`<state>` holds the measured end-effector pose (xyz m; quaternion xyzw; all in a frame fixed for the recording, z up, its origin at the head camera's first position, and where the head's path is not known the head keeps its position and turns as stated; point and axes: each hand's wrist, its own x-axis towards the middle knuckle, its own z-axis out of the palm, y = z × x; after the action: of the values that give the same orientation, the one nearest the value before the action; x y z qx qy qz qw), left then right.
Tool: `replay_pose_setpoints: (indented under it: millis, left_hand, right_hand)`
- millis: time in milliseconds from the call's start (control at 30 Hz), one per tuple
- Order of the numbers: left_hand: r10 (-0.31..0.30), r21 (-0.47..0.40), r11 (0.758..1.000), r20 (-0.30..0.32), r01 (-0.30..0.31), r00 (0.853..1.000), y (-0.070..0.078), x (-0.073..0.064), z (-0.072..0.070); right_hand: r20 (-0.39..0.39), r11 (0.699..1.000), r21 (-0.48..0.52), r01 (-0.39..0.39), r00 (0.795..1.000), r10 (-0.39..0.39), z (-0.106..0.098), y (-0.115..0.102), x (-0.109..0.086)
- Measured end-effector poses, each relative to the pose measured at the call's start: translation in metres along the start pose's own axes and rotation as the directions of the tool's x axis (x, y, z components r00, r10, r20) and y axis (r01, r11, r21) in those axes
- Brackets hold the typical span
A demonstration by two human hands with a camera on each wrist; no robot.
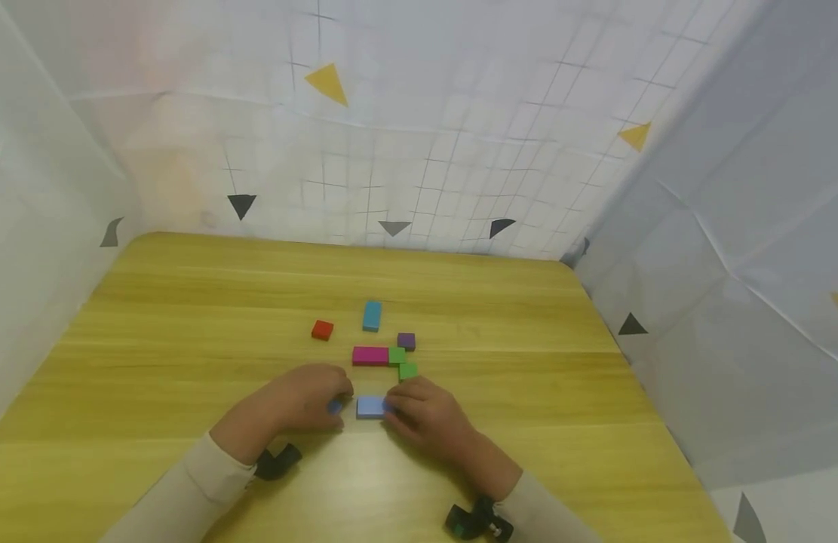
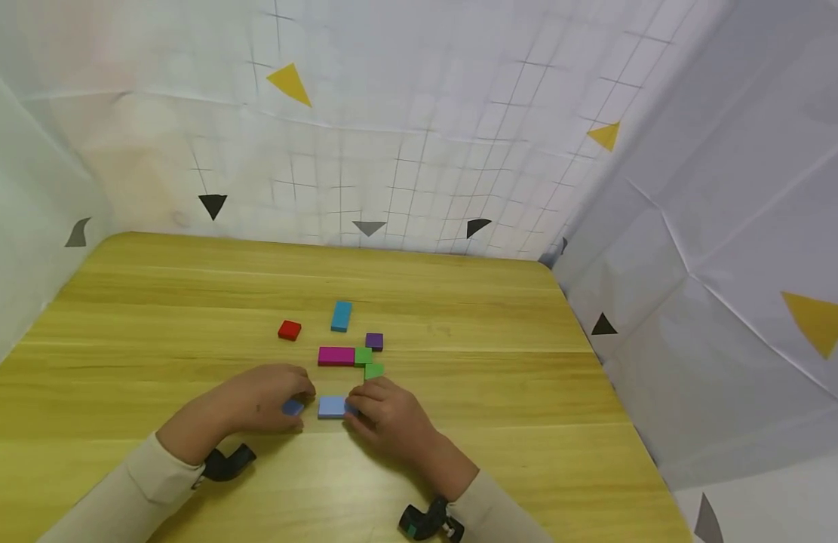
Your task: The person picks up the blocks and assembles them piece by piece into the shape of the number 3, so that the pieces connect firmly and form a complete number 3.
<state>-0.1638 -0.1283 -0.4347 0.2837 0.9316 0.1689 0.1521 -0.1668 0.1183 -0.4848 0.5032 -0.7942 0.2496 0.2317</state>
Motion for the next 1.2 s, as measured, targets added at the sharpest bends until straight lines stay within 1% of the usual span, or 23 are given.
replay_pose_setpoints:
  millis: [100, 200, 400, 533, 633, 767, 867, 1067, 1200]
  left_hand:
    - [-0.004, 0.010, 1.000, -0.022, 0.005, 1.000, 0.000, -0.002, 0.000]
    - [-0.011, 0.011, 1.000, -0.026, 0.012, 1.000, 0.000, -0.003, -0.001]
    - [-0.043, 0.035, 0.998, -0.008, 0.043, 0.999, 0.002, -0.007, -0.007]
    - [-0.082, 0.032, 0.996, 0.007, 0.081, 0.997, 0.001, -0.010, -0.011]
    - [-0.114, 0.039, 0.993, 0.024, 0.113, 0.993, 0.000, -0.011, -0.011]
    - [-0.107, 0.049, 0.993, 0.025, 0.105, 0.994, 0.000, -0.010, -0.006]
    - [-0.097, 0.041, 0.995, 0.026, 0.096, 0.995, 0.001, -0.008, -0.003]
    - [-0.115, 0.057, 0.992, 0.028, 0.113, 0.993, 0.002, -0.004, -0.004]
    - [-0.120, 0.079, 0.990, 0.021, 0.118, 0.993, 0.002, -0.002, -0.005]
  right_hand:
    - [0.026, 1.000, -0.008, 0.000, 1.000, 0.000, 0.000, 0.001, -0.001]
    - [0.052, 1.000, -0.016, -0.007, 0.999, 0.008, 0.001, 0.002, -0.002]
    - [0.082, 0.999, -0.030, -0.019, 0.996, 0.021, 0.001, 0.001, -0.004]
    - [0.077, 1.000, -0.023, -0.016, 0.997, 0.017, 0.001, 0.001, -0.004]
    - [0.079, 1.000, -0.011, -0.018, 0.997, 0.019, 0.001, 0.001, -0.005]
    - [0.078, 0.999, -0.025, -0.021, 0.997, 0.023, 0.000, 0.000, -0.009]
    - [0.082, 0.999, -0.030, -0.028, 0.996, 0.030, -0.001, 0.000, -0.011]
    - [0.115, 0.998, -0.028, -0.059, 0.991, 0.062, -0.003, 0.000, -0.011]
    - [0.110, 0.997, -0.040, -0.060, 0.992, 0.064, -0.003, 0.001, -0.011]
